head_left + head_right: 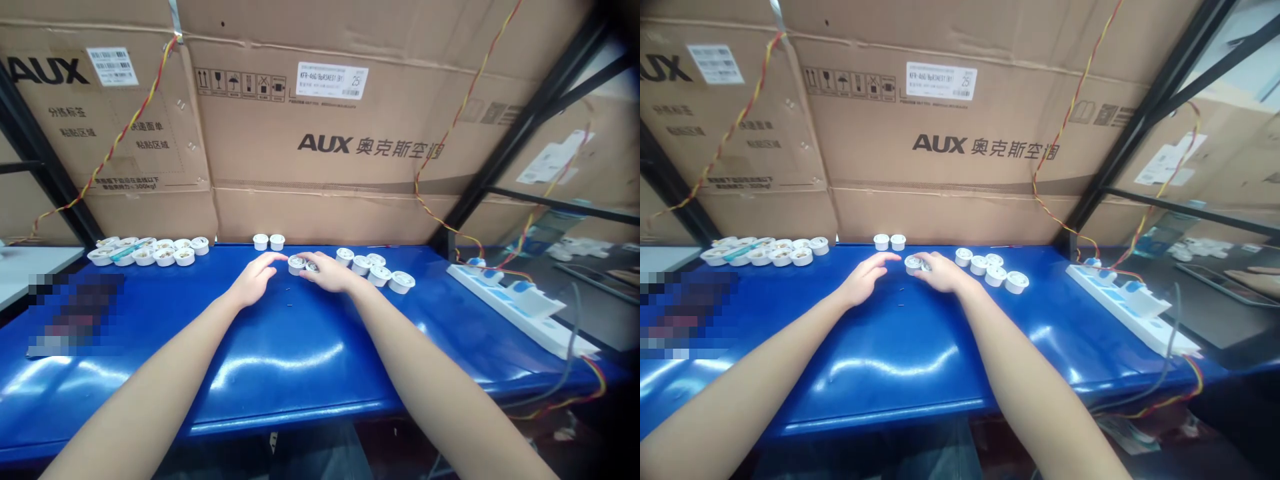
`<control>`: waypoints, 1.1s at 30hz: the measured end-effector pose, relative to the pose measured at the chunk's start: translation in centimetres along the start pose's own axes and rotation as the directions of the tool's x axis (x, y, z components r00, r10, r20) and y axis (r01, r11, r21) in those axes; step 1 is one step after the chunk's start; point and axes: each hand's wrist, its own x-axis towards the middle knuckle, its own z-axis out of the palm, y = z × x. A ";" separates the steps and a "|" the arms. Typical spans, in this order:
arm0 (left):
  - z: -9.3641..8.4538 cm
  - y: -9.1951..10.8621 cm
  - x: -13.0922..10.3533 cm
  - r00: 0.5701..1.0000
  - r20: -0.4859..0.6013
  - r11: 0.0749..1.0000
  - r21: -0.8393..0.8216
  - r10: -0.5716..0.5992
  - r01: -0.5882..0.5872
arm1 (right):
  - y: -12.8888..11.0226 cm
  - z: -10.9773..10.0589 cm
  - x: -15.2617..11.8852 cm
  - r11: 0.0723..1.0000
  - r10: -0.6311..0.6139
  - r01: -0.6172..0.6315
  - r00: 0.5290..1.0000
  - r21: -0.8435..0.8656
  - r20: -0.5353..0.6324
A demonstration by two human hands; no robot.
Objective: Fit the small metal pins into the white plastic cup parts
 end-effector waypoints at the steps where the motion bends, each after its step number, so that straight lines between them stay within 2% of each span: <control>1: 0.0 -0.4 0.1 0.998 -0.042 0.999 0.024 -0.043 0.044 | -0.3 0.4 0.1 0.998 -0.056 0.056 0.998 0.002 -0.006; 4: 0.3 -1.4 0.3 0.993 -0.043 0.987 0.116 -0.110 0.114 | -1.2 1.8 0.7 0.985 -0.171 0.172 0.984 0.021 -0.049; 7: 0.5 -1.6 0.3 0.994 0.028 0.977 0.186 -0.107 0.100 | -1.2 2.5 1.0 0.965 -0.240 0.246 0.968 0.092 -0.073; 9: 0.5 -1.4 0.2 0.995 0.031 0.974 0.209 -0.099 0.090 | -0.7 2.5 1.0 0.952 -0.260 0.270 0.962 0.145 -0.083; 16: 0.3 -0.5 0.0 0.983 0.026 0.952 0.254 -0.182 0.170 | 0.2 2.1 1.0 0.970 -0.072 0.089 0.994 0.224 -0.083; 23: 0.0 -0.5 -0.3 0.981 0.042 0.954 0.244 -0.189 0.174 | 0.4 2.1 0.6 0.964 -0.095 0.112 0.992 0.241 -0.083; 26: -0.1 -0.8 -0.4 0.990 -0.022 0.960 0.242 -0.140 0.141 | 0.4 1.9 0.6 0.962 -0.115 0.148 0.982 0.229 -0.152; 29: -0.3 -1.0 -0.3 0.995 -0.092 0.955 0.289 -0.045 0.070 | 0.1 1.3 0.6 0.962 -0.206 0.238 0.955 0.137 -0.213; 31: -0.5 -1.1 -0.2 0.995 -0.092 0.926 0.378 0.028 0.009 | -0.4 1.0 0.6 0.950 -0.293 0.309 0.932 0.043 -0.211; 33: -0.7 -1.0 0.1 0.993 -0.034 0.876 0.475 0.115 -0.085 | -0.9 0.9 0.5 0.932 -0.361 0.361 0.915 -0.036 -0.182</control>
